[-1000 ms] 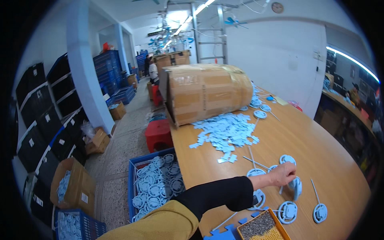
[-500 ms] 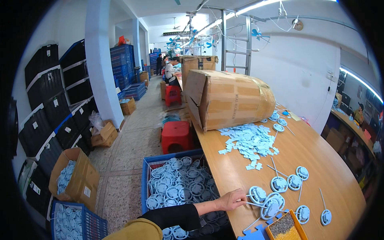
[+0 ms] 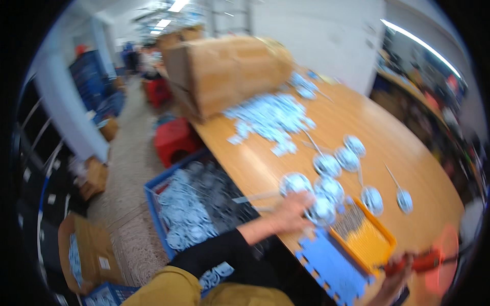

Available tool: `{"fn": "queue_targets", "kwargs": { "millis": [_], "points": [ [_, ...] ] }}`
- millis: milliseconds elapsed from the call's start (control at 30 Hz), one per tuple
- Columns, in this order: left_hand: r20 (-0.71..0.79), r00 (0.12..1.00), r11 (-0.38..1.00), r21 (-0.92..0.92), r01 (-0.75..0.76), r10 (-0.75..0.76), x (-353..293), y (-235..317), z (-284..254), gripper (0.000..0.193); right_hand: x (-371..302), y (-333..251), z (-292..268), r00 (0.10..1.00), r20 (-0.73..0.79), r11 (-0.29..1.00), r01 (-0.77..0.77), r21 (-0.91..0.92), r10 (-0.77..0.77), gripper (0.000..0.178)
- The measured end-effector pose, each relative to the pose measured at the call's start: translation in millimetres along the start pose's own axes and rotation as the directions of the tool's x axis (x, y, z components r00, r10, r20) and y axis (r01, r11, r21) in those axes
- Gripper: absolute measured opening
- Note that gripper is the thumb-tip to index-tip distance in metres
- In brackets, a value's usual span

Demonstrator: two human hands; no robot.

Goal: Assembling small plastic fan components using an electric screwdriver and screws.

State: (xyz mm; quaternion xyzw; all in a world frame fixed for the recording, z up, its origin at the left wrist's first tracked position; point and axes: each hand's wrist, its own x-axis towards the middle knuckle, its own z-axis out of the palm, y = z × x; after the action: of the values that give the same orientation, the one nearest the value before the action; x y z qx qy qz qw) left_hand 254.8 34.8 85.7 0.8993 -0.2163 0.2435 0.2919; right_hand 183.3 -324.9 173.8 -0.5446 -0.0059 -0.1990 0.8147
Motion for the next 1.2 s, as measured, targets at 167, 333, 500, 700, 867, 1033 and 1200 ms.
{"fn": "queue_targets", "kwargs": {
  "millis": [167,333,500,700,867,1033,1200],
  "points": [
    [0.032,0.999,0.993,0.108,0.040,-0.044,-1,-7,5,0.057,23,34,12,0.984,0.129,0.988,0.108,0.107,-0.121,0.031],
    [0.037,0.998,0.985,0.166,0.052,-0.058,12,4,24,0.065,41,38,16,0.968,0.160,0.980,0.185,0.066,-0.194,0.027],
    [0.116,0.984,0.954,0.283,0.100,-0.137,31,24,31,0.063,62,51,16,0.973,0.107,0.975,0.192,0.110,-0.204,0.026],
    [0.069,0.992,0.971,0.222,0.088,-0.105,29,30,23,0.060,82,70,17,0.960,0.088,0.963,0.261,0.066,-0.267,0.033],
    [0.241,0.971,0.997,-0.077,0.009,0.010,2,80,6,0.062,99,64,0,0.940,-0.015,0.940,0.342,0.008,-0.342,0.031],
    [0.330,0.935,0.984,-0.156,-0.084,0.132,-13,121,40,0.064,105,65,-7,0.945,-0.037,0.940,0.320,-0.117,-0.326,0.027],
    [0.338,0.927,0.981,-0.155,-0.118,0.165,-10,126,60,0.065,110,69,-19,0.931,-0.084,0.929,0.342,-0.140,-0.355,0.027]
  ]
}}
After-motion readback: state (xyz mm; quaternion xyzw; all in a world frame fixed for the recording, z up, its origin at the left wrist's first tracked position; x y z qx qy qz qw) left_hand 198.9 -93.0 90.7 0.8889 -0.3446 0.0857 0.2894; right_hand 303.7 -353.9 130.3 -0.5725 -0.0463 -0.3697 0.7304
